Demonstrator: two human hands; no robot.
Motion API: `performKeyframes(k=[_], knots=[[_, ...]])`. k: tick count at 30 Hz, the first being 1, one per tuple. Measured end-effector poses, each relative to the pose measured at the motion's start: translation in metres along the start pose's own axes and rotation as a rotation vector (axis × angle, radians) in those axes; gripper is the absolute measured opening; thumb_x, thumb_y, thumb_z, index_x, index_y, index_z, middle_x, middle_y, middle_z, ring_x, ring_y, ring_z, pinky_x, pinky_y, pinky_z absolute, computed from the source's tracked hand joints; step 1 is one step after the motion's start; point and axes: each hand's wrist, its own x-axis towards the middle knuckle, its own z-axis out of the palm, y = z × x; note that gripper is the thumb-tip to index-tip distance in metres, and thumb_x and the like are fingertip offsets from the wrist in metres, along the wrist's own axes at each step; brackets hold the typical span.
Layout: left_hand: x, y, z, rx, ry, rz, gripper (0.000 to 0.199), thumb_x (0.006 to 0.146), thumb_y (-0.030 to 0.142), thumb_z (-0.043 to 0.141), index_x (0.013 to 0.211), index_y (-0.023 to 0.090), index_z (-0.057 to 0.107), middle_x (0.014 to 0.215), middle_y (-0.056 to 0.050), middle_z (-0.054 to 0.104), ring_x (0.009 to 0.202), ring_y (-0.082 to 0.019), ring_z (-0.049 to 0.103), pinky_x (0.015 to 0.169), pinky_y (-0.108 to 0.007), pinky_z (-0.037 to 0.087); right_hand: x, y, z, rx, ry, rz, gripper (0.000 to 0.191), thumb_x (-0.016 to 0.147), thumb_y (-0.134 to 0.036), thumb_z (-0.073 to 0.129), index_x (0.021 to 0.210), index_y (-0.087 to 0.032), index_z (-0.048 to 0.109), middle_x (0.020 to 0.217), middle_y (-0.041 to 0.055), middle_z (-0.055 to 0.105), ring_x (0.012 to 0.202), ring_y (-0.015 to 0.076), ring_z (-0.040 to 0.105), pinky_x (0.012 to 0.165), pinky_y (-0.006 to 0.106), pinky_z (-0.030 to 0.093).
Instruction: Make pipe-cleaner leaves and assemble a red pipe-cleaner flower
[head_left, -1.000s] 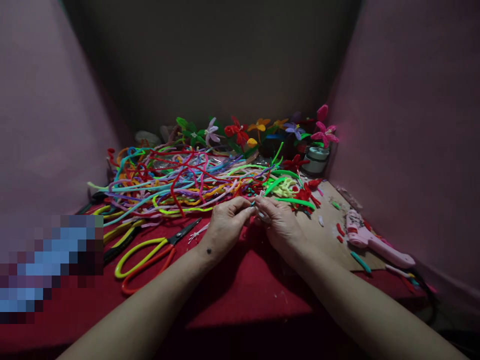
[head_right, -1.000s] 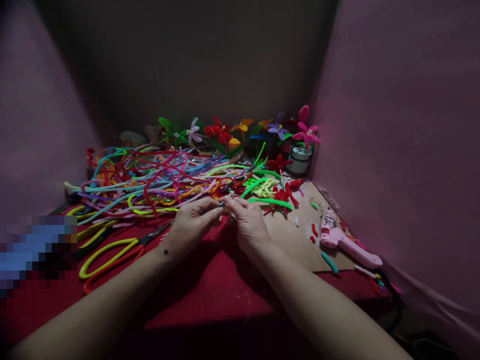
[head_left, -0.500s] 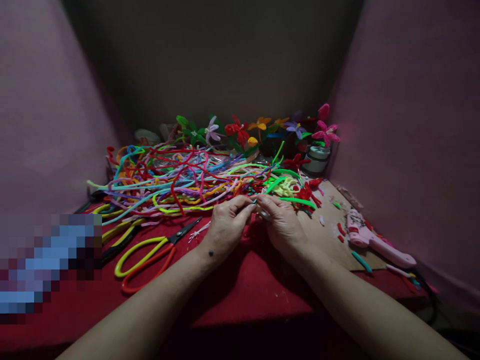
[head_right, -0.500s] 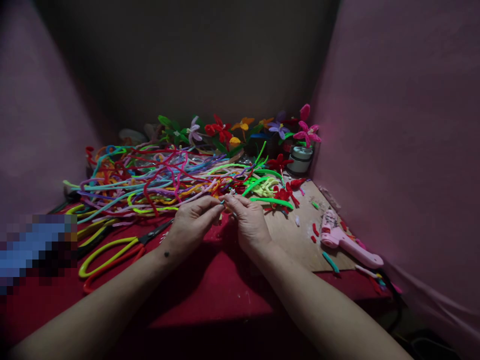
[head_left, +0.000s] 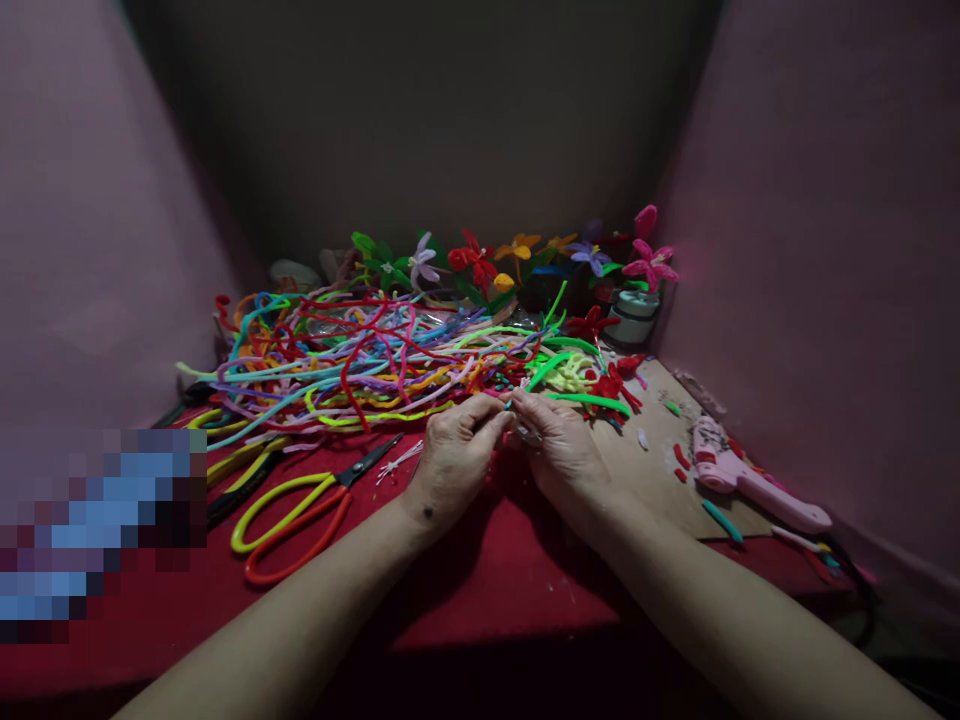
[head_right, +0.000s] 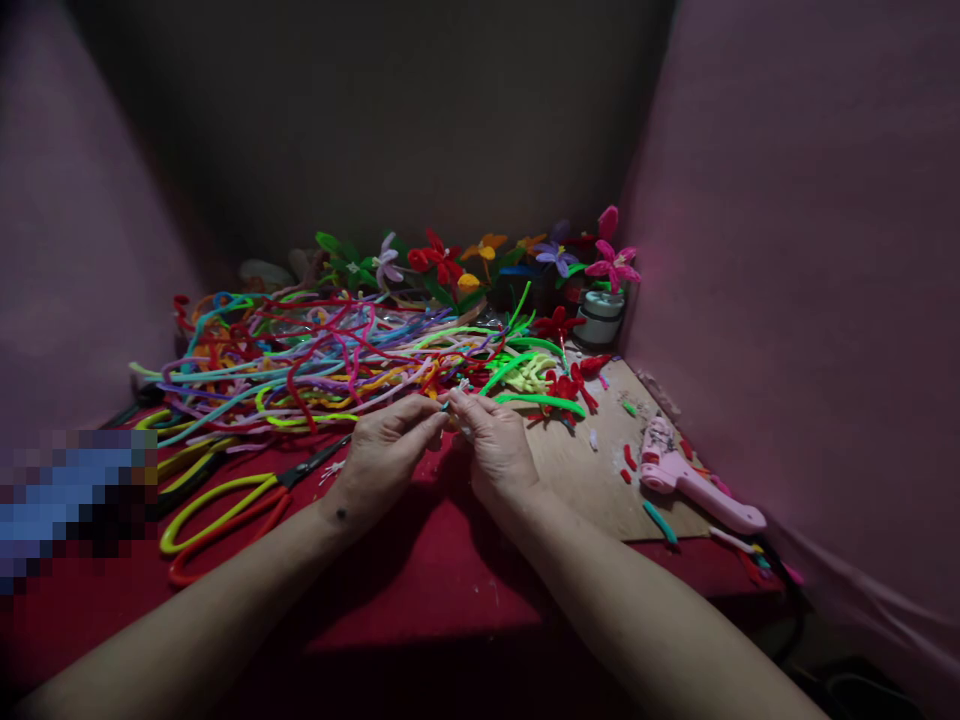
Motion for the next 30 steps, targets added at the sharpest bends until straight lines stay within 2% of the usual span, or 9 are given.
performKeyframes(k=[9, 13, 16, 19, 24, 30], knots=[[0.006, 0.01, -0.007, -0.082, -0.018, -0.055, 0.019, 0.078, 0.028, 0.049, 0.066, 0.015, 0.056, 0.056, 0.003, 0.051, 0.052, -0.008, 0.044, 0.053, -0.02, 0.036, 0.0, -0.003, -0.001, -0.102, -0.094, -0.016, 0.022, 0.07, -0.036, 0.062, 0.066, -0.014, 0.062, 0.056, -0.0016, 0.052, 0.049, 0.0065, 0.043, 0.049, 0.021, 0.033], [0.007, 0.01, -0.01, -0.126, -0.034, -0.106, 0.019, 0.077, 0.029, 0.049, 0.066, 0.014, 0.056, 0.054, 0.003, 0.052, 0.05, -0.008, 0.044, 0.052, -0.02, 0.036, -0.001, -0.005, -0.001, -0.132, -0.09, -0.012, 0.016, 0.066, -0.031, 0.066, 0.074, -0.017, 0.065, 0.065, -0.0013, 0.058, 0.053, 0.0069, 0.046, 0.052, 0.021, 0.036], [0.008, 0.009, -0.011, -0.155, -0.047, -0.132, 0.02, 0.076, 0.028, 0.05, 0.064, 0.014, 0.056, 0.052, 0.003, 0.051, 0.049, -0.008, 0.044, 0.052, -0.02, 0.036, 0.0, -0.006, -0.003, -0.157, -0.072, -0.005, 0.023, 0.063, -0.026, 0.067, 0.085, -0.021, 0.066, 0.076, -0.0016, 0.061, 0.056, 0.0065, 0.048, 0.051, 0.02, 0.035], [0.009, 0.009, -0.012, -0.197, -0.07, -0.154, 0.02, 0.075, 0.028, 0.051, 0.062, 0.013, 0.055, 0.05, 0.003, 0.049, 0.046, -0.006, 0.042, 0.049, -0.019, 0.035, 0.002, -0.006, -0.004, -0.181, -0.068, -0.019, 0.021, 0.062, -0.025, 0.068, 0.082, -0.02, 0.066, 0.075, -0.0017, 0.061, 0.057, 0.0064, 0.049, 0.051, 0.019, 0.035], [0.008, 0.011, -0.011, -0.319, -0.127, -0.258, 0.019, 0.077, 0.03, 0.051, 0.067, 0.014, 0.054, 0.046, 0.006, 0.045, 0.034, -0.002, 0.031, 0.036, -0.015, 0.024, 0.004, -0.007, -0.007, -0.2, -0.069, -0.003, 0.015, 0.06, -0.024, 0.069, 0.073, -0.017, 0.065, 0.069, -0.001, 0.06, 0.057, 0.0072, 0.049, 0.052, 0.02, 0.037], [0.009, 0.01, -0.014, -0.51, -0.224, -0.382, 0.019, 0.077, 0.03, 0.054, 0.067, 0.014, 0.051, 0.048, 0.005, 0.048, 0.032, -0.001, 0.032, 0.032, -0.013, 0.02, 0.007, -0.006, -0.011, -0.186, -0.105, 0.008, 0.015, 0.061, -0.024, 0.069, 0.073, -0.016, 0.066, 0.068, -0.0014, 0.061, 0.054, 0.0066, 0.049, 0.053, 0.021, 0.038]])
